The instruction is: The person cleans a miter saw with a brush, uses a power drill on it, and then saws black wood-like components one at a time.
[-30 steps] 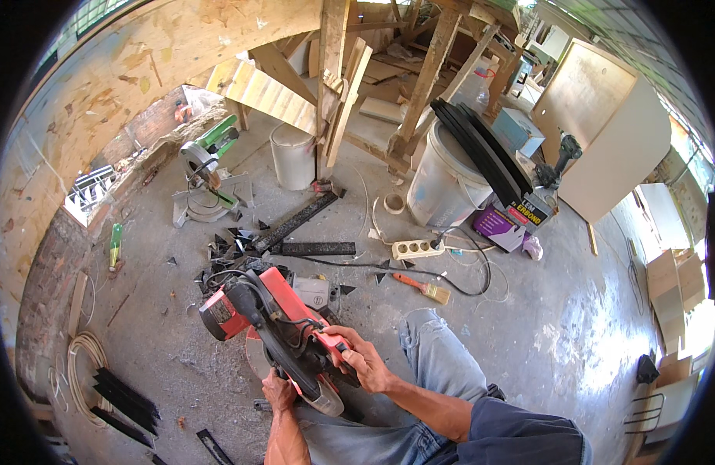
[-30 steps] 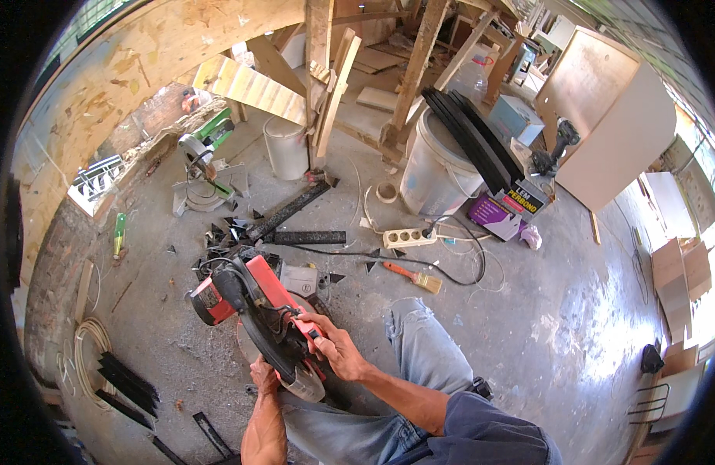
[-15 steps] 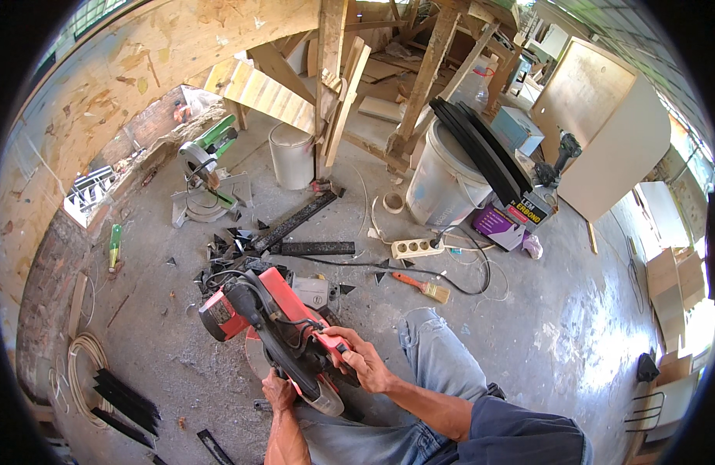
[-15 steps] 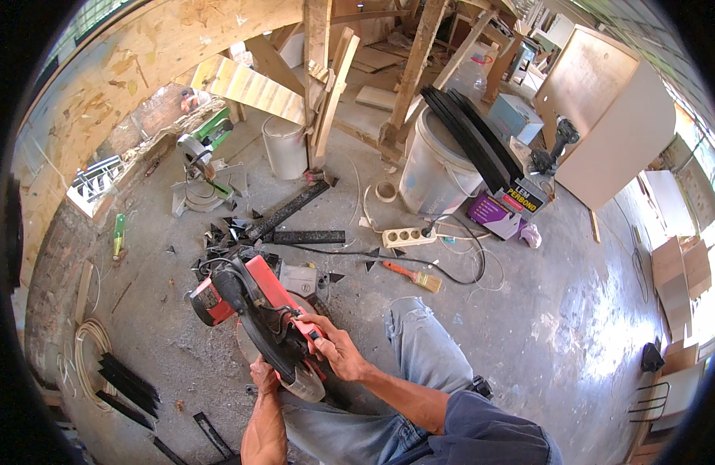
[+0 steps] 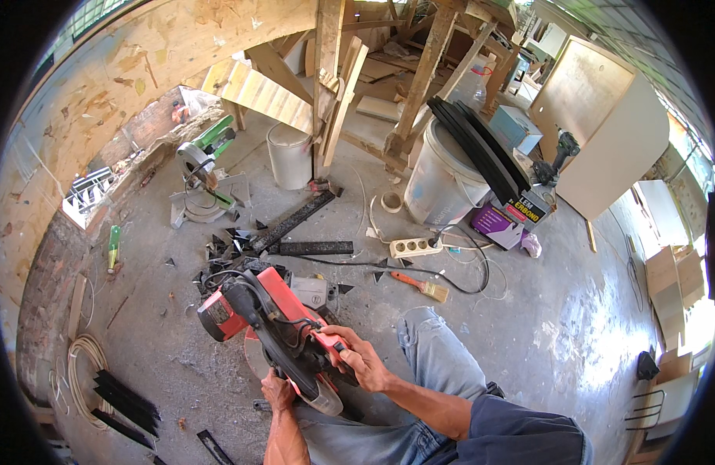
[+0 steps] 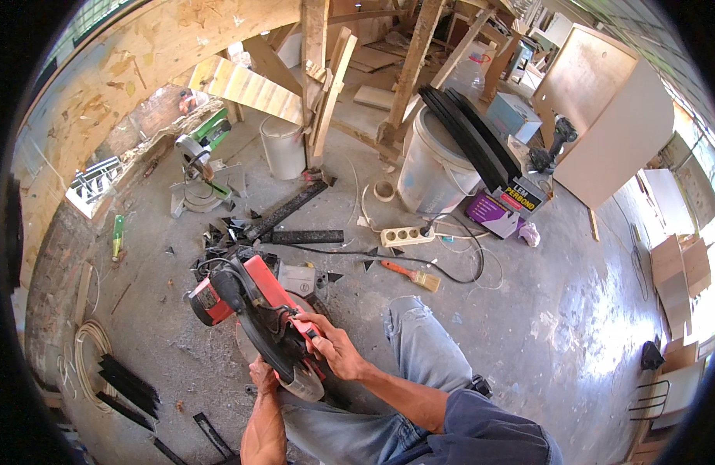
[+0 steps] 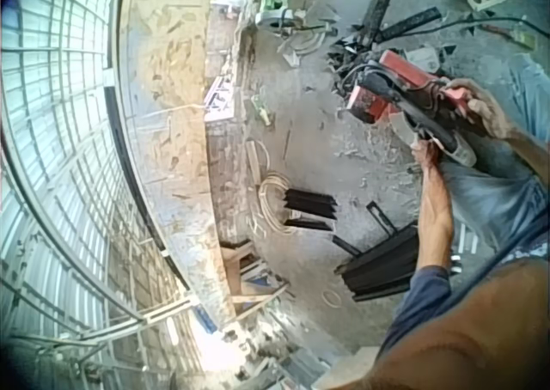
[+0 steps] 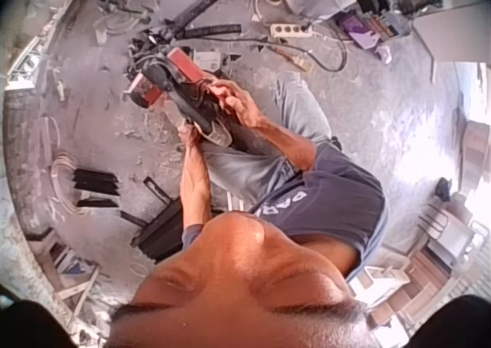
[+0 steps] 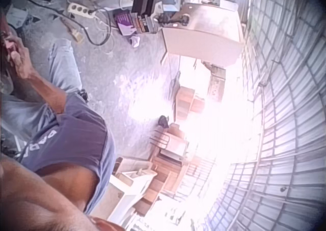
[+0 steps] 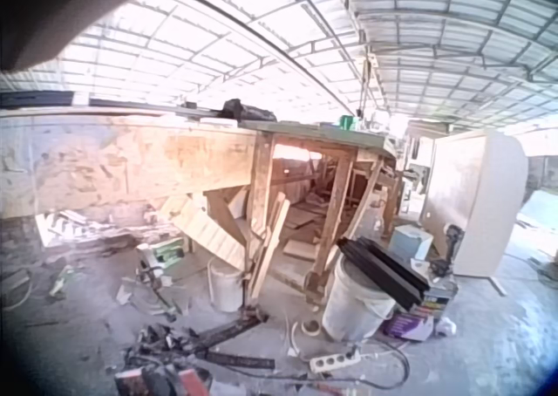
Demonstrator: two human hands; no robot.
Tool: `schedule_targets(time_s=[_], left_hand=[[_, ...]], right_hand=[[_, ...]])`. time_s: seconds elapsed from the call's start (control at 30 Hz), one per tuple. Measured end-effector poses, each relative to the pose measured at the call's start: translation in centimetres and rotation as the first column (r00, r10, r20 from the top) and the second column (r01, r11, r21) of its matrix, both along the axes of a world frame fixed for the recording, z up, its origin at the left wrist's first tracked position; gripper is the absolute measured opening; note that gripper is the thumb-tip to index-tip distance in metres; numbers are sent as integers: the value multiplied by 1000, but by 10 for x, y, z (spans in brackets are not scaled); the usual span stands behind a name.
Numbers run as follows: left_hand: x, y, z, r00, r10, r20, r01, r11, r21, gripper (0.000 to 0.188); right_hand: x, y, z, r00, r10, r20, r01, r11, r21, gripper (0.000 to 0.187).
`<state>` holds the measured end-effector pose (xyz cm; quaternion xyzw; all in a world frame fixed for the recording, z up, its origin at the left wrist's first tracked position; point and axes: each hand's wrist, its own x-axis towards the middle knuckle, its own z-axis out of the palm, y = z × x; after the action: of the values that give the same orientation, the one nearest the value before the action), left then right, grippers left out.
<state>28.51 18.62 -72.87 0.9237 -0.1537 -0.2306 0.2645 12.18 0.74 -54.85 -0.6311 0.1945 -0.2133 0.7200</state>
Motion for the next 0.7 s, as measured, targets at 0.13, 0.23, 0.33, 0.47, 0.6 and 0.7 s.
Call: schedule_targets(time_s=[0.13,0.23,0.33,0.47,0.6,0.7], left_hand=[[-4,-4,13,999,-24,30,26,998,-52,42],[-2,-3,9,999,-22,37,24,998,-55,43],[-2,-2,8,999,-14,39,16,998,-59,43],[-4,-4,14,1000,-17,20,18,998,-56,44],[-1,-3,10,1000,-14,19,15,999,-43,46],[0,-4,11,1000,-9,-17,9,1000,14,45]], right_hand=[[-1,-1,-2,1000,4,-2,-4,1000,1,52],[0,-1,-2,1000,6,12,-6,1000,-8,53],[0,0,-3,1000,5,19,-4,1000,-3,53],[-1,0,-6,1000,1,30,-1,1000,-3,53],[0,0,-6,1000,-8,14,8,1000,-12,52],[-1,0,-6,1000,-6,10,6,1000,-10,52]])
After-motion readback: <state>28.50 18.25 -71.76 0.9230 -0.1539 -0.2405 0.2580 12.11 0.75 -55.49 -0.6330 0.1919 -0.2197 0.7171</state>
